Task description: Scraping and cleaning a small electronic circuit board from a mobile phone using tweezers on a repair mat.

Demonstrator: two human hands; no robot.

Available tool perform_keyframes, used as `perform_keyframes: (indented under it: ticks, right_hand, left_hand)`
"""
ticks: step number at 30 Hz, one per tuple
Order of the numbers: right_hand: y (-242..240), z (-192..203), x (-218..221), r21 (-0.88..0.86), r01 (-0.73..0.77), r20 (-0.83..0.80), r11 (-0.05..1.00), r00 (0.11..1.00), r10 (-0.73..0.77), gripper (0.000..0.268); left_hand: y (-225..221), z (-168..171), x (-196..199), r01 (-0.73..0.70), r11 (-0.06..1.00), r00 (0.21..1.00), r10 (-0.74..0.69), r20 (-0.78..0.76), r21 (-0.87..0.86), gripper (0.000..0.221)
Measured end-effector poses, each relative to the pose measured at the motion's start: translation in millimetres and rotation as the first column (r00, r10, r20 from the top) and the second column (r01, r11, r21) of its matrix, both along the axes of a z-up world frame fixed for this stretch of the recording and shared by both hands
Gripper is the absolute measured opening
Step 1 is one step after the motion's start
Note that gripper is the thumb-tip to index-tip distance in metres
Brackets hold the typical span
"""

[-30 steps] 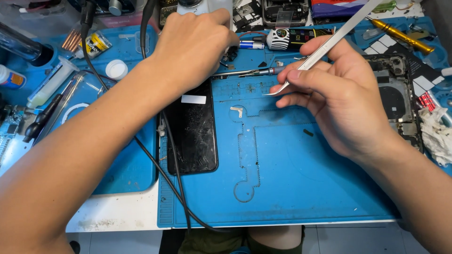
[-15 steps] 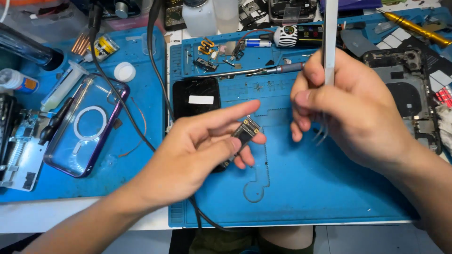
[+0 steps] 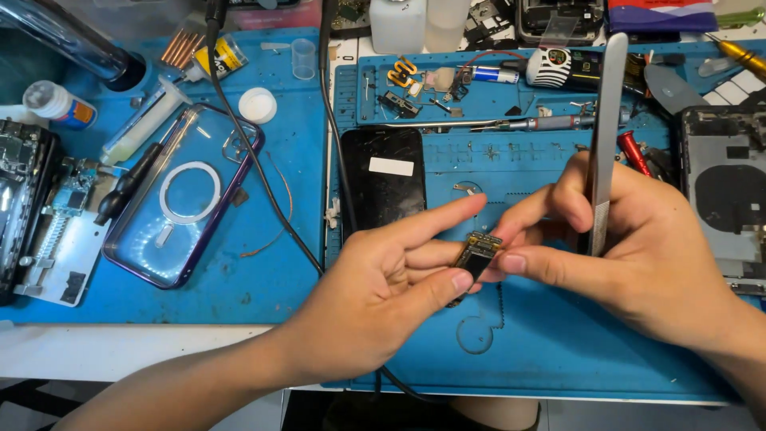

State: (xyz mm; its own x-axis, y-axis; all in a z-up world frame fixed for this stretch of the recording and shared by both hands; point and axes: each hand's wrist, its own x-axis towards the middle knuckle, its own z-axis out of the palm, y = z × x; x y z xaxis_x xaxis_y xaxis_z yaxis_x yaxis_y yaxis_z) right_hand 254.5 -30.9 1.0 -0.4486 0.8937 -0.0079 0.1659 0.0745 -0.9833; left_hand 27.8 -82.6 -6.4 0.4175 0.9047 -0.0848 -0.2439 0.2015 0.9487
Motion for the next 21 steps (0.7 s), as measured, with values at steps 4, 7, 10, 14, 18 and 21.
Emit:
perform_keyframes:
  ticks: [4,7,10,14,18,21]
  right_hand:
    - [0.7,-1.0,-0.9,0.064,0.012,0.046,0.998,0.999,-0.015,0.045]
    - [0.0,-1.0,-0.1,-0.01,-0.004,-0.048,1.0,0.999,0.004,0.043]
    - [0.6,-3.0,3.8,-0.034,-0.003,-0.061,0.999,0.998,0.001,0.045]
    - [1.6,-5.0,5.9,-0.09,0.08,-0.021,0.993,0.996,-0.082,0.046]
    - [0.8,-1.6,0.9,-0.182,0.112,-0.08,0.977,0.989,-0.128,0.045]
    - [1.0,-1.3,-0.4,-0.189,0.074,-0.136,0.979,0.986,-0.101,0.042]
  left_hand:
    - [-2.8,-6.0,3.7,0.015,0.999,0.997,-0.01,0.082,-0.052,0.061]
    - [-2.3,-9.5,2.9,0.036,0.999,0.996,-0.033,0.084,-0.035,0.061]
    - [-0.7,-10.2,0.4,0.045,0.997,0.998,-0.042,0.046,-0.066,0.062]
    - [2.6,-5.6,-0.2,0.034,0.998,0.999,-0.033,0.022,-0.05,0.052]
    - [3.2,-10.6,4.0,0.002,0.996,0.998,0.004,0.068,-0.085,0.046]
    - [4.2,-7.9,4.2,-0.001,0.996,0.998,0.007,0.067,-0.092,0.045]
